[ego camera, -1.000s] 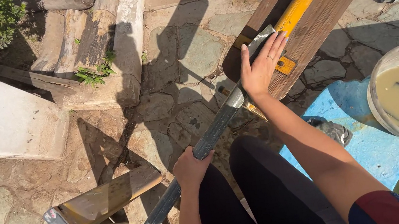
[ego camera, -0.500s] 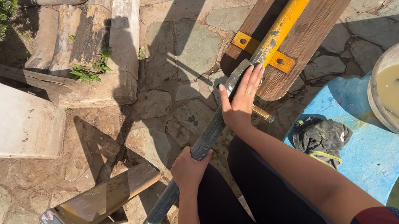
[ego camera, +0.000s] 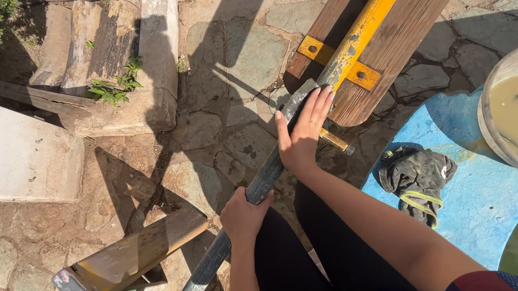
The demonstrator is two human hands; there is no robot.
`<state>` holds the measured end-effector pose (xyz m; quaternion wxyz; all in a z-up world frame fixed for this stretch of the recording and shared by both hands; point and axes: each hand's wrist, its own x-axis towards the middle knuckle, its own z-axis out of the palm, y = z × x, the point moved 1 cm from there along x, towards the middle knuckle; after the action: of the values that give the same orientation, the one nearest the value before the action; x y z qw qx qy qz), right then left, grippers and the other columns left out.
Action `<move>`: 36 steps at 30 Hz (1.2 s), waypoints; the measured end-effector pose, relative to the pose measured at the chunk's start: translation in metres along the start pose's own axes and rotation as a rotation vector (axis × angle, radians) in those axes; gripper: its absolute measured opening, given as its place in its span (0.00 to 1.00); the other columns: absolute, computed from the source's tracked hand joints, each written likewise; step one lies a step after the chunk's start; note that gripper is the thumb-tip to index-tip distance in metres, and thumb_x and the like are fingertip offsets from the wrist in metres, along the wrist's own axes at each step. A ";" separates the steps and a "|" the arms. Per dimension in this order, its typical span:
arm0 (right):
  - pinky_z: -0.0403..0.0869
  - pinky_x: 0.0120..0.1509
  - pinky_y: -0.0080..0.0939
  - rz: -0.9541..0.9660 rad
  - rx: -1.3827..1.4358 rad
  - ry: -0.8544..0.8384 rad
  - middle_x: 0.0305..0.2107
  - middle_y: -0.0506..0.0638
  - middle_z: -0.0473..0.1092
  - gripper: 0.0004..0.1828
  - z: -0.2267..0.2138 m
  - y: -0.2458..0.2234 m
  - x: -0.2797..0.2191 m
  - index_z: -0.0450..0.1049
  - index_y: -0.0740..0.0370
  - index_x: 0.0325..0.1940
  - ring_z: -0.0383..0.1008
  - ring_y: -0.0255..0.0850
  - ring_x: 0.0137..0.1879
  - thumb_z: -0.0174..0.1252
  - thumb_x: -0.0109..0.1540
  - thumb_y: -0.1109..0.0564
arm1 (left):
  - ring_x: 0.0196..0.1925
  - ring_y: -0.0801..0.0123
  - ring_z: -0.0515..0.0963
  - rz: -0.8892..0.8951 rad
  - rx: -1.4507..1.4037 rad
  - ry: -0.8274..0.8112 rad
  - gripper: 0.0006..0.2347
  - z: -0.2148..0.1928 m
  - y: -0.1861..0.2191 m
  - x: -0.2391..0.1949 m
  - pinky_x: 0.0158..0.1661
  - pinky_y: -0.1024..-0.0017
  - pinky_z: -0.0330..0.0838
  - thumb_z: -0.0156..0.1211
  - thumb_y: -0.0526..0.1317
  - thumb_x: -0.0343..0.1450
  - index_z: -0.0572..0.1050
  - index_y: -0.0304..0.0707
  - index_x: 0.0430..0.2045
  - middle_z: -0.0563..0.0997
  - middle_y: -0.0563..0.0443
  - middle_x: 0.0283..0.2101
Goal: The person wets a sanding block and the metal pole, then uses the wet sanding block to sand the metal pole.
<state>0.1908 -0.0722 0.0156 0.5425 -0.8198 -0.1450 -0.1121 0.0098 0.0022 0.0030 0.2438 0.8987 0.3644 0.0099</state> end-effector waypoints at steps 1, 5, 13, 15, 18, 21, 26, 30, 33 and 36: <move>0.26 0.81 0.64 0.009 0.004 -0.003 0.77 0.60 0.21 0.49 0.004 0.000 -0.006 0.29 0.63 0.82 0.14 0.60 0.81 0.54 0.72 0.46 | 0.33 0.52 0.86 -0.004 0.009 -0.004 0.31 -0.001 0.000 -0.001 0.27 0.63 0.78 0.66 0.63 0.67 0.77 0.28 0.46 0.82 0.36 0.31; 0.28 0.82 0.62 -0.009 -0.082 0.048 0.78 0.62 0.24 0.48 0.004 0.012 0.024 0.31 0.65 0.82 0.17 0.59 0.82 0.54 0.72 0.44 | 0.34 0.50 0.86 0.015 -0.005 -0.009 0.30 -0.004 -0.002 -0.002 0.29 0.60 0.79 0.66 0.63 0.66 0.78 0.29 0.42 0.82 0.36 0.31; 0.27 0.83 0.63 0.012 0.063 0.135 0.77 0.61 0.20 0.47 0.001 0.009 0.011 0.28 0.61 0.82 0.16 0.59 0.82 0.51 0.73 0.45 | 0.34 0.48 0.86 0.015 0.026 0.018 0.30 -0.001 0.001 -0.002 0.31 0.54 0.80 0.66 0.64 0.66 0.78 0.31 0.40 0.82 0.37 0.29; 0.29 0.79 0.69 -0.023 0.185 0.010 0.76 0.62 0.19 0.43 0.000 -0.012 -0.035 0.25 0.60 0.82 0.15 0.65 0.79 0.44 0.75 0.46 | 0.35 0.47 0.86 0.011 0.012 0.039 0.28 -0.003 0.002 -0.003 0.34 0.53 0.80 0.67 0.63 0.66 0.78 0.31 0.38 0.82 0.37 0.29; 0.30 0.80 0.72 -0.019 0.190 0.106 0.76 0.59 0.14 0.44 0.004 0.005 -0.005 0.23 0.59 0.82 0.14 0.63 0.80 0.47 0.75 0.51 | 0.35 0.47 0.86 0.002 -0.021 0.033 0.28 0.001 -0.001 -0.001 0.35 0.52 0.80 0.68 0.64 0.64 0.78 0.33 0.36 0.82 0.38 0.29; 0.30 0.81 0.71 0.023 0.150 0.077 0.75 0.58 0.13 0.50 0.007 0.009 -0.002 0.21 0.59 0.81 0.14 0.61 0.81 0.52 0.73 0.47 | 0.34 0.46 0.86 0.013 -0.016 0.051 0.28 -0.001 -0.001 -0.002 0.36 0.49 0.80 0.67 0.65 0.65 0.78 0.34 0.35 0.81 0.39 0.27; 0.31 0.79 0.70 -0.104 -0.047 -0.041 0.75 0.68 0.22 0.45 0.002 -0.009 -0.032 0.29 0.69 0.80 0.17 0.66 0.79 0.45 0.74 0.43 | 0.34 0.47 0.86 0.017 0.002 0.052 0.26 -0.003 0.003 -0.002 0.37 0.49 0.81 0.67 0.64 0.65 0.77 0.36 0.33 0.82 0.40 0.27; 0.31 0.83 0.64 -0.160 -0.300 -0.081 0.77 0.65 0.29 0.50 -0.015 0.026 0.042 0.38 0.69 0.81 0.23 0.61 0.82 0.50 0.71 0.33 | 0.34 0.49 0.86 -0.001 0.008 0.046 0.26 -0.001 0.002 -0.003 0.35 0.52 0.81 0.68 0.64 0.65 0.78 0.36 0.35 0.82 0.41 0.27; 0.34 0.90 0.57 -0.154 -0.498 -0.076 0.77 0.62 0.24 0.45 -0.064 0.069 0.166 0.30 0.69 0.82 0.20 0.57 0.83 0.38 0.79 0.35 | 0.11 0.70 0.64 0.009 0.124 0.078 0.28 0.029 -0.025 0.009 0.14 0.70 0.54 0.60 0.72 0.63 0.67 0.46 0.18 0.66 0.58 0.11; 0.36 0.92 0.55 -0.152 -0.600 -0.028 0.78 0.61 0.22 0.44 -0.090 0.134 0.258 0.24 0.66 0.82 0.21 0.58 0.85 0.46 0.86 0.38 | 0.14 0.66 0.71 -0.007 0.163 0.080 0.29 0.036 -0.031 0.012 0.15 0.68 0.61 0.59 0.73 0.61 0.72 0.44 0.23 0.71 0.57 0.14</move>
<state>0.4778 -0.1746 0.0235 0.2645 -0.9316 -0.1737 -0.1788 0.0055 0.0136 -0.0440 0.1553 0.9132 0.3765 0.0155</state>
